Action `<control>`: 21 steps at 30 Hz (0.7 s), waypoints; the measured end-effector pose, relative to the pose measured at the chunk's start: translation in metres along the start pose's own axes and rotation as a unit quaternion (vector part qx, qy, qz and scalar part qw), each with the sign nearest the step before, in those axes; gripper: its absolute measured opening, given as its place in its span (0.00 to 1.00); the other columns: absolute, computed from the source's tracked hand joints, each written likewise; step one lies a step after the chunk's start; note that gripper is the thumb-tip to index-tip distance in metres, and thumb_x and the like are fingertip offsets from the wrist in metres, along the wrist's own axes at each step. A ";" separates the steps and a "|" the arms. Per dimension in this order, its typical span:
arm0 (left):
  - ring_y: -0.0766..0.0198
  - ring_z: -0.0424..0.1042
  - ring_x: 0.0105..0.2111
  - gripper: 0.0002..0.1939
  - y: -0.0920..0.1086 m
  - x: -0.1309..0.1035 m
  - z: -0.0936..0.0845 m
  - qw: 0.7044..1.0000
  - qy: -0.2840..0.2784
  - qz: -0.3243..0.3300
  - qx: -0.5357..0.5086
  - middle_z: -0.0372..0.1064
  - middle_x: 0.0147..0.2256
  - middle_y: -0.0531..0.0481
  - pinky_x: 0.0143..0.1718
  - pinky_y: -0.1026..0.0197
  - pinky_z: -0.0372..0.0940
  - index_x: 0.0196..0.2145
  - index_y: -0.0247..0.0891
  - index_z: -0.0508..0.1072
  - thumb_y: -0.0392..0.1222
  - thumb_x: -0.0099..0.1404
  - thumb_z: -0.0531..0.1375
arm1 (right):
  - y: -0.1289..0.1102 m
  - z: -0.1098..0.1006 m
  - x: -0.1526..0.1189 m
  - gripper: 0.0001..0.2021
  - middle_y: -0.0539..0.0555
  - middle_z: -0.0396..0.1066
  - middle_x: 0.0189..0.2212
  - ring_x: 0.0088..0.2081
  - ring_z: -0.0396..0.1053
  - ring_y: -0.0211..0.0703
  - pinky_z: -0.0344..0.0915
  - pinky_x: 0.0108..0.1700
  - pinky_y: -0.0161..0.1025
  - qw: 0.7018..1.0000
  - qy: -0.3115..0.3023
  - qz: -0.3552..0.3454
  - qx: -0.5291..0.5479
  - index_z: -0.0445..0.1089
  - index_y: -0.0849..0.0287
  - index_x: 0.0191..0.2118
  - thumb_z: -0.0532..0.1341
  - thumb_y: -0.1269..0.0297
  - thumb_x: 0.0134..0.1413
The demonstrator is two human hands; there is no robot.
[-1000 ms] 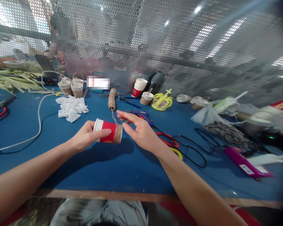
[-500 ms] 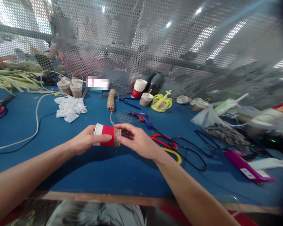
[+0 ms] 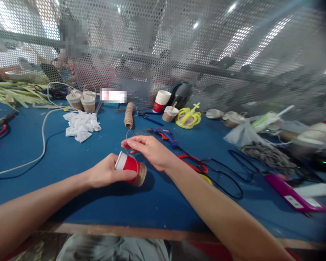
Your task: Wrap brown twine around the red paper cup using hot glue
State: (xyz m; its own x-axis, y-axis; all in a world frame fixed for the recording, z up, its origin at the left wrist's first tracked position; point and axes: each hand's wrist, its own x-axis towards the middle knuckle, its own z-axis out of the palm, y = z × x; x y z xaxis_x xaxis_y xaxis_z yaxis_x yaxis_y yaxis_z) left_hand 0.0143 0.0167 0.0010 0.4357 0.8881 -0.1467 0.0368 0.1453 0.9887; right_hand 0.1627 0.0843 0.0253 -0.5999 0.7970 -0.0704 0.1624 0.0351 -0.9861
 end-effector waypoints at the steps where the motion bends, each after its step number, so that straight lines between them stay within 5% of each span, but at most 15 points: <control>1: 0.72 0.53 0.19 0.13 -0.001 0.001 0.001 1.000 0.005 -0.004 -0.011 0.59 0.17 0.57 0.21 0.67 0.50 0.18 0.34 0.67 0.46 0.51 0.63 | -0.001 0.003 0.001 0.08 0.56 0.74 0.37 0.40 0.69 0.39 0.64 0.42 0.38 1.000 -0.005 -0.003 0.003 0.72 0.62 0.34 0.58 0.65 0.52; 8: 0.72 0.54 0.19 0.18 -0.007 0.004 0.001 0.994 0.070 -0.027 -0.078 0.59 0.17 0.55 0.21 0.67 0.48 0.18 0.34 0.66 0.52 0.49 0.63 | -0.015 0.013 0.004 0.08 0.54 0.73 0.34 0.34 0.70 0.35 0.66 0.38 0.36 0.998 -0.025 -0.032 0.046 0.70 0.62 0.32 0.55 0.66 0.55; 12: 0.73 0.51 0.17 0.18 -0.002 0.002 0.003 0.996 0.070 0.009 -0.054 0.56 0.15 0.57 0.21 0.67 0.47 0.16 0.34 0.65 0.51 0.48 0.63 | -0.014 -0.008 0.002 0.12 0.53 0.72 0.24 0.27 0.68 0.35 0.65 0.30 0.34 0.990 0.072 -0.048 -0.113 0.67 0.61 0.26 0.56 0.59 0.55; 14: 0.73 0.50 0.17 0.18 0.000 0.000 0.004 0.997 0.067 0.023 -0.039 0.57 0.15 0.57 0.20 0.67 0.48 0.16 0.34 0.66 0.51 0.48 0.63 | -0.009 -0.016 0.000 0.16 0.54 0.72 0.22 0.25 0.68 0.36 0.65 0.28 0.35 0.986 0.050 0.000 -0.158 0.68 0.61 0.28 0.54 0.54 0.56; 17: 0.73 0.51 0.18 0.17 0.000 0.000 0.004 0.997 0.066 0.027 -0.033 0.57 0.16 0.57 0.20 0.67 0.48 0.17 0.33 0.67 0.51 0.48 0.63 | -0.006 -0.016 -0.003 0.20 0.58 0.75 0.30 0.30 0.71 0.39 0.67 0.34 0.38 0.991 -0.034 0.050 -0.118 0.69 0.62 0.36 0.50 0.50 0.57; 21: 0.74 0.49 0.17 0.19 -0.003 0.002 0.002 0.997 0.067 0.026 -0.043 0.55 0.14 0.58 0.20 0.67 0.47 0.15 0.34 0.64 0.50 0.49 0.63 | -0.017 0.001 -0.003 0.20 0.60 0.73 0.41 0.41 0.70 0.40 0.65 0.45 0.41 0.997 -0.048 -0.011 -0.065 0.69 0.64 0.41 0.48 0.52 0.59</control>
State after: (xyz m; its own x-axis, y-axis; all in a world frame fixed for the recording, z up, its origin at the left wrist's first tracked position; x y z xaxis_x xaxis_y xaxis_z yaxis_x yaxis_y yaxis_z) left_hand 0.0168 0.0174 -0.0023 0.3114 0.9447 -0.1031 -0.0620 0.1284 0.9898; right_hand 0.1608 0.0807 0.0423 -0.6751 0.7345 -0.0684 0.2448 0.1355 -0.9601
